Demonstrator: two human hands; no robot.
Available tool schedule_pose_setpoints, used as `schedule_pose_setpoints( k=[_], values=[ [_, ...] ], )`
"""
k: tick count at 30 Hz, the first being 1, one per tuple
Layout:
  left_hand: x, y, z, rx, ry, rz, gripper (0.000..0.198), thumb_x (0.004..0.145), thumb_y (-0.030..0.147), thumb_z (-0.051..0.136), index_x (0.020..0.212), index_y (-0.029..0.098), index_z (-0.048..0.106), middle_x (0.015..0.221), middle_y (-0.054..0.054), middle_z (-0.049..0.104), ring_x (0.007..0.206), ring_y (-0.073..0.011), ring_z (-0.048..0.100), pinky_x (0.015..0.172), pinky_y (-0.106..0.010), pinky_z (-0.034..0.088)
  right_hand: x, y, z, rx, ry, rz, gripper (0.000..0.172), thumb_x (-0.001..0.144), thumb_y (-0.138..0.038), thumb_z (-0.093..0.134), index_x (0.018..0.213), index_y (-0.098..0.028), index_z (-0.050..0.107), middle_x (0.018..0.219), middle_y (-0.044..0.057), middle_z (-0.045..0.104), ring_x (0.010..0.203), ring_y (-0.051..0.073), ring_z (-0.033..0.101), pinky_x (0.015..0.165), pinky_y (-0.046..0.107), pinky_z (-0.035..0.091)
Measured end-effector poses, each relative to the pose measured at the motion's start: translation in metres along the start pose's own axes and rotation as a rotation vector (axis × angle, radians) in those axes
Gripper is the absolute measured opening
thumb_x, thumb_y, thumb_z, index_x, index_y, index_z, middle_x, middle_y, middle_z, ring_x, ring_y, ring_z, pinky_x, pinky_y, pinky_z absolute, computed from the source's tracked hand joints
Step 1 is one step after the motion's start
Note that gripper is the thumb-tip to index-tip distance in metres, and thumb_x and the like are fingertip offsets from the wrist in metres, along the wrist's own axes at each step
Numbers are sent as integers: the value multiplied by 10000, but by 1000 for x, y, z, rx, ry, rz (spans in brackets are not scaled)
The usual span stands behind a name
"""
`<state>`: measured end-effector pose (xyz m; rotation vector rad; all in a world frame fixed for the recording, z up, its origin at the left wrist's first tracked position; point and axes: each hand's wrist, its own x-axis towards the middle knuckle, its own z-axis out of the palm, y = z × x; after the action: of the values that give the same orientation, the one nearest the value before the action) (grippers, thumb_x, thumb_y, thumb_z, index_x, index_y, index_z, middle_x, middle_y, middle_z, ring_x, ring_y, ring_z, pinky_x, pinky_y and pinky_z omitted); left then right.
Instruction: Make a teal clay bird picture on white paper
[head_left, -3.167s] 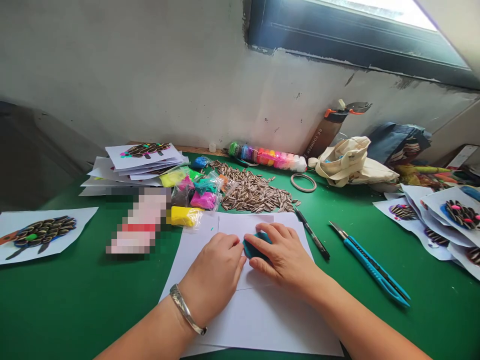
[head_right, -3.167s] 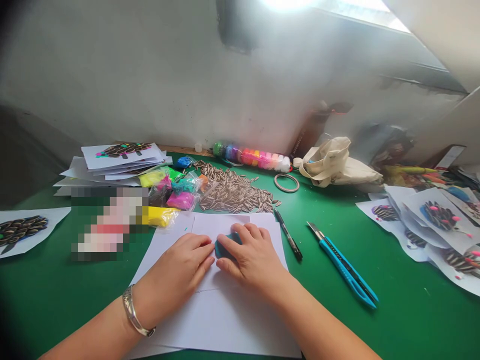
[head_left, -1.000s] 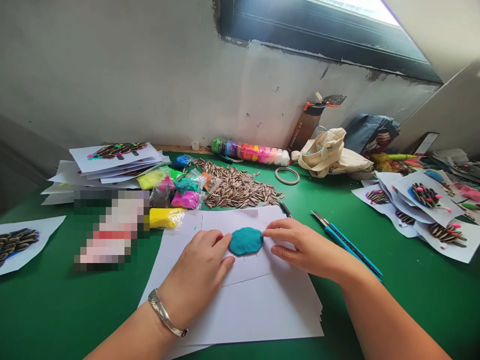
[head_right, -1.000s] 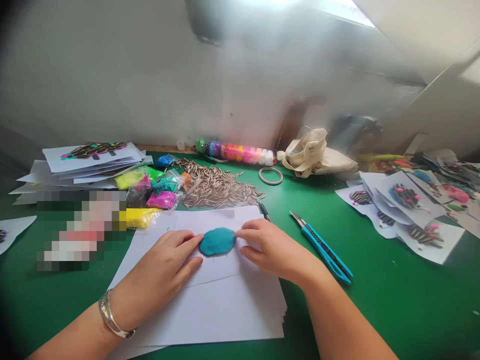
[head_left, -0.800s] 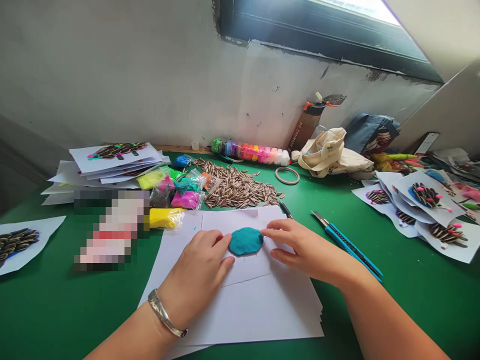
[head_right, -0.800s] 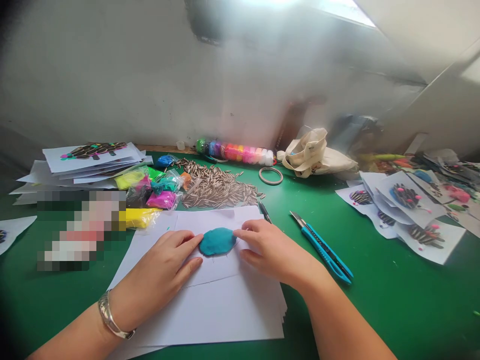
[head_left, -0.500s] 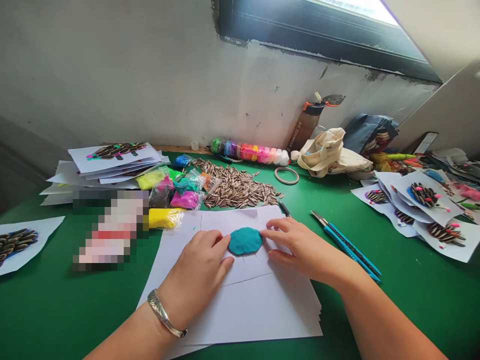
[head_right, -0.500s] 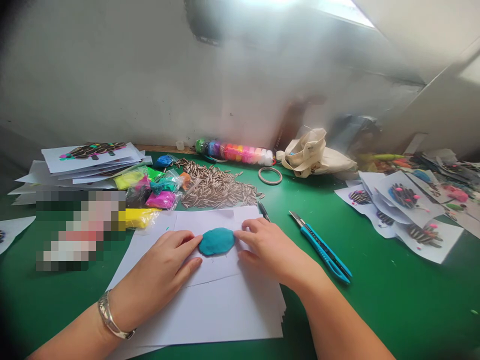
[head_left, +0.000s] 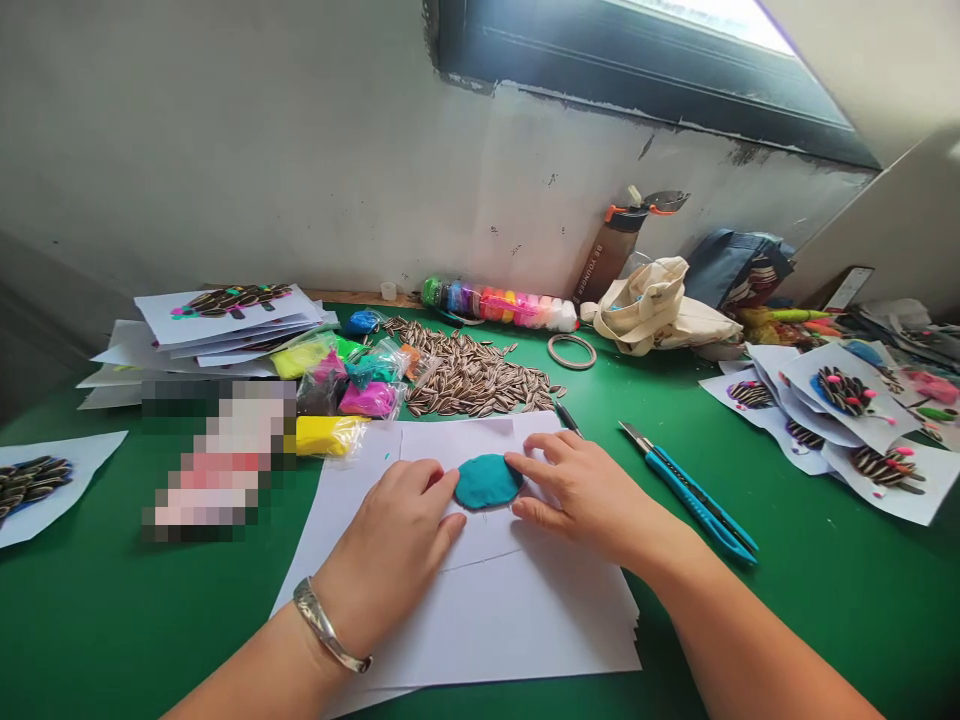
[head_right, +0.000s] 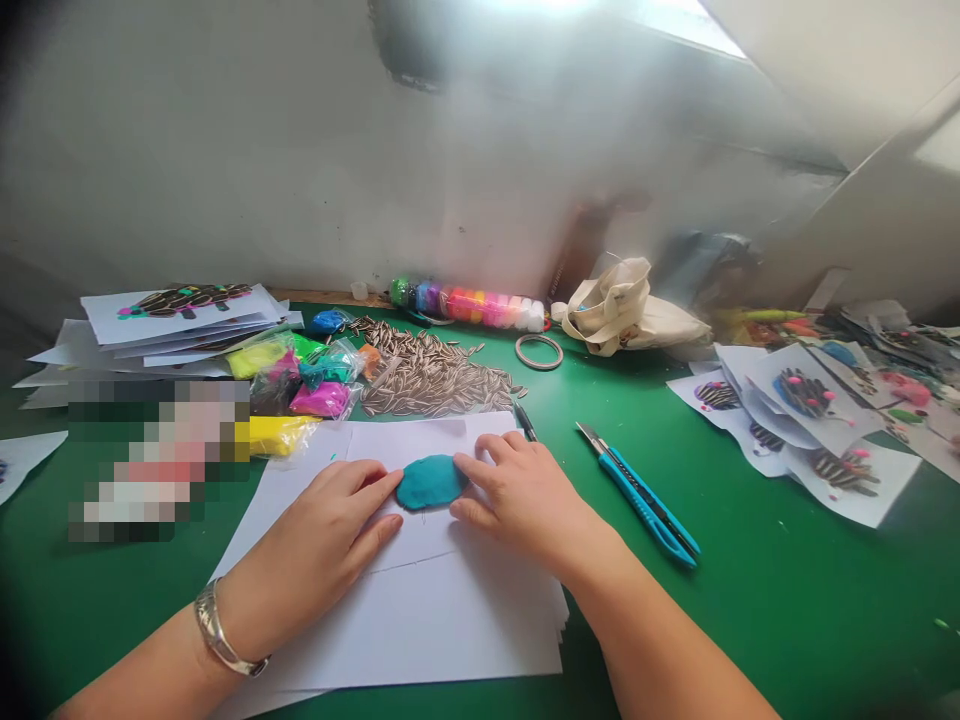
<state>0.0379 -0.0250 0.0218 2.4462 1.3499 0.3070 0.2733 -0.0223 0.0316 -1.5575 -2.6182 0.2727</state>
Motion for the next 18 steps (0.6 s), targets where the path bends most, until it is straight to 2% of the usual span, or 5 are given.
schedule_pose_setpoints(
  k=[6,13,18],
  values=[
    [-1,2,0,11,7,-8,241,898,225,491,1092,181,625,1024,-98,587,967,-268,511,879,-457,446,-2,6,4,45,17,0,521,897,-498,510,1383,-320,455,1264,84,563,1090,284,499,920,465,421],
    [-2,5,-2,19,-21,-37,179,894,219,507,1027,174,619,1019,-90,575,977,-264,505,882,-431,445,0,2,8,-15,21,-10,447,884,-483,536,1295,-309,548,1207,92,578,1041,284,512,895,475,434],
    [-2,5,-2,18,-19,-32,171,895,219,507,1016,170,618,1008,-88,571,968,-262,504,881,-429,443,-2,5,8,24,14,8,505,888,-491,528,1355,-305,489,1260,88,561,1085,288,500,915,480,426]
  ],
)
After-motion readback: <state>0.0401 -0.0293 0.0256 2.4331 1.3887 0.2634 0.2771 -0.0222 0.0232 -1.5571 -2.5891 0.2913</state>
